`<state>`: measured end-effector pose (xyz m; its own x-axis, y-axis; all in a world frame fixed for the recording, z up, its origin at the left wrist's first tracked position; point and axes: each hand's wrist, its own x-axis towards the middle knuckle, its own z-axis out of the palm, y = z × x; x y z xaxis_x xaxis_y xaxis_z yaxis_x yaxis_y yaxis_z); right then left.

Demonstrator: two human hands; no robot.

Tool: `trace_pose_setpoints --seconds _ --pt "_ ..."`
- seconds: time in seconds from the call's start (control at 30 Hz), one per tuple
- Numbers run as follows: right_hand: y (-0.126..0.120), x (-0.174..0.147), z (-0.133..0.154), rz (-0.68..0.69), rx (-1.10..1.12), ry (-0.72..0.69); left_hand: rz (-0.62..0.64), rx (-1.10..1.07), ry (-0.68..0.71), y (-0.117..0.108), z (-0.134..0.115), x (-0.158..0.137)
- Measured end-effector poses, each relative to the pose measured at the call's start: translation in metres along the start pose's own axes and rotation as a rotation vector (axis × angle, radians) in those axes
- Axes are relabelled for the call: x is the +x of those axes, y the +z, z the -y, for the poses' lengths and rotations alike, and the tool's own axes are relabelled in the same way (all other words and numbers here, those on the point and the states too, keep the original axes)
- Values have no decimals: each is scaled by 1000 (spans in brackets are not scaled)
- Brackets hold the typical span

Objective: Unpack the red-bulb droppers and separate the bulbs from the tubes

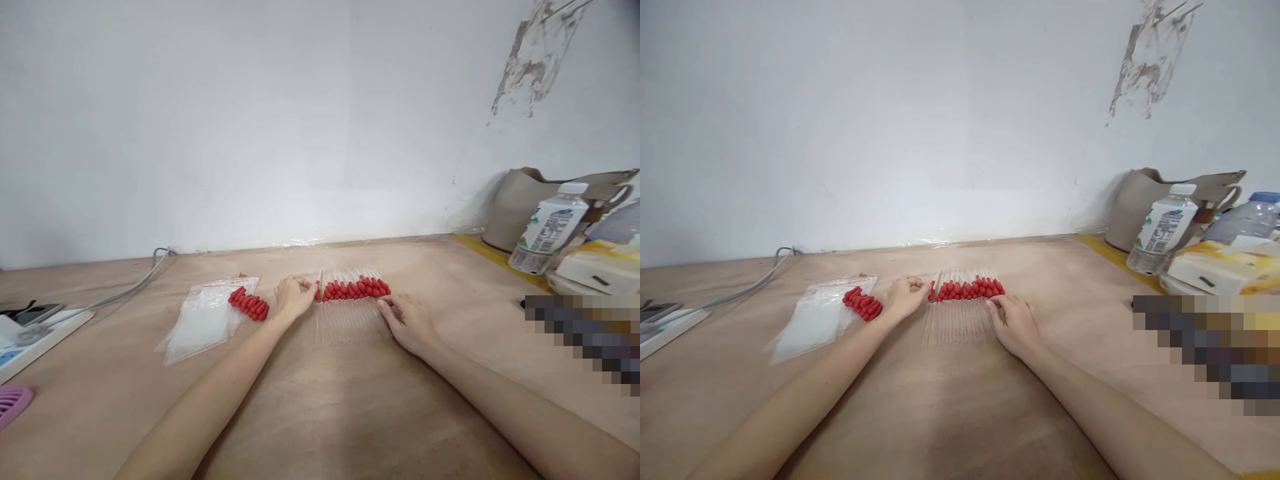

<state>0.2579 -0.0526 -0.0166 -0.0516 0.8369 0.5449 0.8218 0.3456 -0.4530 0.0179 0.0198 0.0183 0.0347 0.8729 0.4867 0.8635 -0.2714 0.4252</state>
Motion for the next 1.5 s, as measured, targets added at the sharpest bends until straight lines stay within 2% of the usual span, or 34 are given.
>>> trace_pose_setpoints --seconds 0.1,0.17,0.2,0.3,0.47,0.63,0.73,0.9,1.1,1.5 --pt "1 0 0 -34 40 -19 -77 -60 -5 -12 6 -20" --pt "1 0 1 -86 91 -49 -104 -96 41 -23 13 -40" --pt "1 0 3 -115 117 -73 -107 -116 79 -29 17 -51" --pt "-2 -3 11 -152 170 -197 -68 -186 313 -44 26 -79" --pt "-4 -12 34 -40 110 -460 11 -200 553 -50 24 -95" --pt "9 -16 53 15 8 -629 -22 -219 692 -45 20 -96" --pt "15 -15 59 43 -7 -641 -24 -221 741 -44 21 -98" --pt "18 -14 61 42 23 -644 0 -177 703 -43 14 -97" --pt "17 -16 63 64 50 -647 25 -89 841 -37 4 -92" --pt "22 -19 62 58 103 -712 -44 -30 961 -37 2 -94"
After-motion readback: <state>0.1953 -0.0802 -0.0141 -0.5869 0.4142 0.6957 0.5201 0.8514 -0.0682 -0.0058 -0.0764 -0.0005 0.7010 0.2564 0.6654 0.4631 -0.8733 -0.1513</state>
